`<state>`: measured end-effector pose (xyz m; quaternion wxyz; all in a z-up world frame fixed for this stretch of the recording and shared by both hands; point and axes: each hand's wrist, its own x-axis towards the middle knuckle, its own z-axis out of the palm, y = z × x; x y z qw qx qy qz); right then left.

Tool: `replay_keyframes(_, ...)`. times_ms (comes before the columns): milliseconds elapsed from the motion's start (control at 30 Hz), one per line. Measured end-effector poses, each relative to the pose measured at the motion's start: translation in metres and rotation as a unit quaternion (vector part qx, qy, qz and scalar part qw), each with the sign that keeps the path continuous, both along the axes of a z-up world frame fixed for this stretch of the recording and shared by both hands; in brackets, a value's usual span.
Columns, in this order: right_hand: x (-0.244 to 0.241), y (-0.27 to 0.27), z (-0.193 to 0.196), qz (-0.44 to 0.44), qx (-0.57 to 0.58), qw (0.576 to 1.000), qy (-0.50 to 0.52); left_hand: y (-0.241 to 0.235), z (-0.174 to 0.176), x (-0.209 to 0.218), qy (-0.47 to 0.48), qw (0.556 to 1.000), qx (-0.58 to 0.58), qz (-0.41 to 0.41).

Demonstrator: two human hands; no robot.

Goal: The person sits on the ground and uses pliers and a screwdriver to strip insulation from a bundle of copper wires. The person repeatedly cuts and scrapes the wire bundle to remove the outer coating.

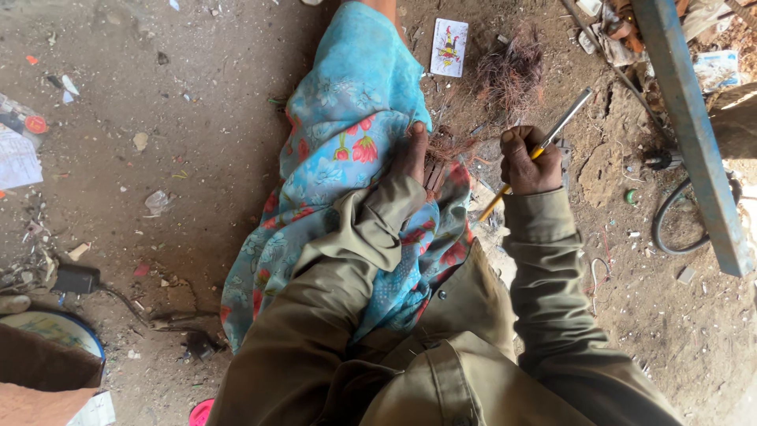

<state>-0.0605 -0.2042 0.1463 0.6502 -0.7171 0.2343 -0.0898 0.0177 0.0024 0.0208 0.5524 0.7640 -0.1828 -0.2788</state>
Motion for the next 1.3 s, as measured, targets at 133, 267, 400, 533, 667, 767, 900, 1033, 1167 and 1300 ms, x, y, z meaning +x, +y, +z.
replay_keyframes(133, -0.004, 0.025, 0.008, 0.17, -0.177, 0.969, -0.031, 0.002, -0.007, -0.007, -0.108, 0.993, 0.019, -0.038)
replay_keyframes(267, -0.013, 0.062, -0.007, 0.11, -0.049, 0.978, 0.172, 0.005, -0.013, -0.017, -0.168, 0.986, -0.009, -0.006)
replay_keyframes(400, -0.012, 0.061, -0.017, 0.084, -0.044, 0.979, 0.183, 0.0, -0.012, -0.022, -0.274, 0.96, -0.013, 0.05)
replay_keyframes(533, -0.015, 0.05, -0.03, 0.103, -0.003, 0.986, 0.131, -0.002, -0.012, -0.032, -0.343, 0.935, -0.041, 0.08)
replay_keyframes(667, -0.023, 0.048, -0.037, 0.123, -0.026, 0.986, 0.113, -0.009, -0.013, -0.033, -0.259, 0.957, -0.063, 0.111)
replay_keyframes(767, -0.028, 0.035, -0.026, 0.114, 0.115, 0.985, 0.062, -0.013, -0.015, -0.026, -0.145, 0.975, -0.108, 0.132)
replay_keyframes(900, -0.025, 0.015, -0.006, 0.087, 0.162, 0.982, 0.039, -0.009, -0.016, -0.022, -0.265, 0.962, -0.03, 0.058)
replay_keyframes(1033, -0.012, 0.018, -0.004, 0.063, 0.118, 0.99, 0.04, -0.002, -0.011, -0.016, -0.205, 0.978, -0.022, 0.003)
replay_keyframes(1167, 0.017, 0.026, -0.013, 0.027, -0.032, 0.994, 0.102, 0.008, -0.001, -0.008, -0.117, 0.99, -0.041, -0.065)
replay_keyframes(1300, 0.042, 0.033, -0.023, 0.087, -0.249, 0.964, 0.013, 0.012, 0.009, 0.002, -0.132, 0.989, -0.035, -0.053)
